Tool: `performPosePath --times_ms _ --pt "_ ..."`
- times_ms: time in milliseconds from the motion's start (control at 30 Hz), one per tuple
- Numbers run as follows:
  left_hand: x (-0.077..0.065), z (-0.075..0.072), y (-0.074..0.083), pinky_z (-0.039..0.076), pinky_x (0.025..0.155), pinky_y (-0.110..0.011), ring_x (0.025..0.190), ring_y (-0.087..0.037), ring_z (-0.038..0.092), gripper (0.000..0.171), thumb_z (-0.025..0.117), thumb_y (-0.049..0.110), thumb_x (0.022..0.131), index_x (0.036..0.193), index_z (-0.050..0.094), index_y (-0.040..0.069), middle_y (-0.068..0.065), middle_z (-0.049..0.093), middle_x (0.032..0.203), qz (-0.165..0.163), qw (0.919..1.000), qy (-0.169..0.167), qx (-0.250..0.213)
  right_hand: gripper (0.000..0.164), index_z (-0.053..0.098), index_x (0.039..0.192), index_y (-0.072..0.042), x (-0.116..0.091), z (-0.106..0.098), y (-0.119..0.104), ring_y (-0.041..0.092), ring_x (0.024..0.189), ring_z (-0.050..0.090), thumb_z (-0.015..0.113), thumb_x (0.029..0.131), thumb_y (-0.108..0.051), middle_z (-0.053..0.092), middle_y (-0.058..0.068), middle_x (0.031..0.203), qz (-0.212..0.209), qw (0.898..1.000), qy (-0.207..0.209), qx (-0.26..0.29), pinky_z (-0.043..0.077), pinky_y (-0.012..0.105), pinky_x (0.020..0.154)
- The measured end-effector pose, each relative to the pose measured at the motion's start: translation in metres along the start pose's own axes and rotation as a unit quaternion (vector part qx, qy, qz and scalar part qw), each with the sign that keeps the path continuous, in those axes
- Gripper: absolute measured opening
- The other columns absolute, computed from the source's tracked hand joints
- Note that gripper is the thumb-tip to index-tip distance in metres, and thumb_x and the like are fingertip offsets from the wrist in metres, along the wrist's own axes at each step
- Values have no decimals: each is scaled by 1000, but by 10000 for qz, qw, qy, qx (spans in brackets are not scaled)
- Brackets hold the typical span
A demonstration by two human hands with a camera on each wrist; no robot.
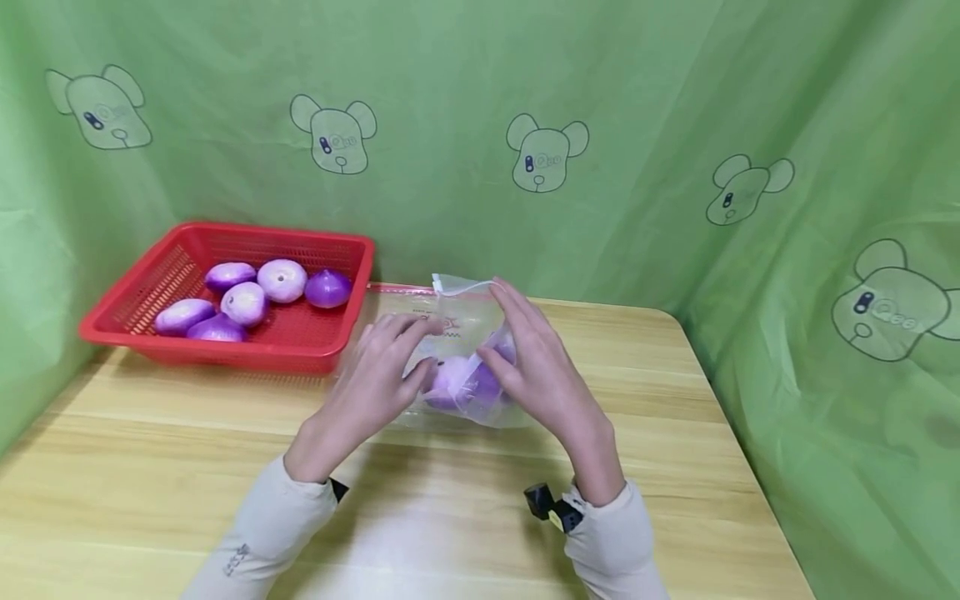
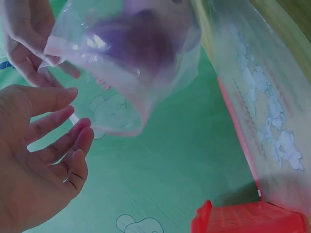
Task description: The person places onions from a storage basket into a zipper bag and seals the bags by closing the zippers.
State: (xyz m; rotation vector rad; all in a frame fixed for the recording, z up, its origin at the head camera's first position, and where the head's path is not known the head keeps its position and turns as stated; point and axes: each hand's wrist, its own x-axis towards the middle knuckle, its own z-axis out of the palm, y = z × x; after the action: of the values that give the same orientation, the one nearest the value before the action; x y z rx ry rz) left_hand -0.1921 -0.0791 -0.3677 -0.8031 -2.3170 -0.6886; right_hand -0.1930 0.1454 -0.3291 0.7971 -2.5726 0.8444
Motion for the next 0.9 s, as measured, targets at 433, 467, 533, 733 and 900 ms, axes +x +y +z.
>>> performPosePath --times_ms 433,467,533,733,900 --pt "-9 -9 -7 40 52 -24 51 -2 45 17 75 20 89 102 69 11 12 49 57 -495 9766 -2068 -333 80 26 156 -7 -1 -10 13 32 133 48 72 91 -10 38 15 155 492 9980 295 282 37 46 112" --pt "-9 -7 -7 40 51 -24 51 -3 45 13 74 17 89 99 68 11 11 49 58 -442 9783 -2003 -309 79 26 156 -7 -1 -10 14 32 132 49 72 91 -11 41 16 153 511 9977 334 287 40 46 110" --pt "-9 -3 -7 37 50 -24 52 -5 42 6 72 13 91 93 67 12 10 48 59 -351 9833 -1758 -317 77 28 155 -6 -1 -12 16 33 131 49 71 92 -13 42 17 151 532 9974 406 270 40 48 110" --pt "-6 2 -1 32 45 -23 51 -7 36 1 64 11 97 96 64 10 8 48 62 -316 9952 -797 -466 41 60 124 -6 -2 -15 14 40 138 41 66 96 -34 36 16 157 842 9943 655 -31 34 56 112" --pt "-3 7 5 30 41 -21 49 -5 35 3 62 9 97 99 64 10 6 53 64 -258 9971 -379 -608 40 65 93 -9 -4 -17 12 37 104 64 62 96 -49 66 15 118 1162 9882 848 -523 53 51 85"
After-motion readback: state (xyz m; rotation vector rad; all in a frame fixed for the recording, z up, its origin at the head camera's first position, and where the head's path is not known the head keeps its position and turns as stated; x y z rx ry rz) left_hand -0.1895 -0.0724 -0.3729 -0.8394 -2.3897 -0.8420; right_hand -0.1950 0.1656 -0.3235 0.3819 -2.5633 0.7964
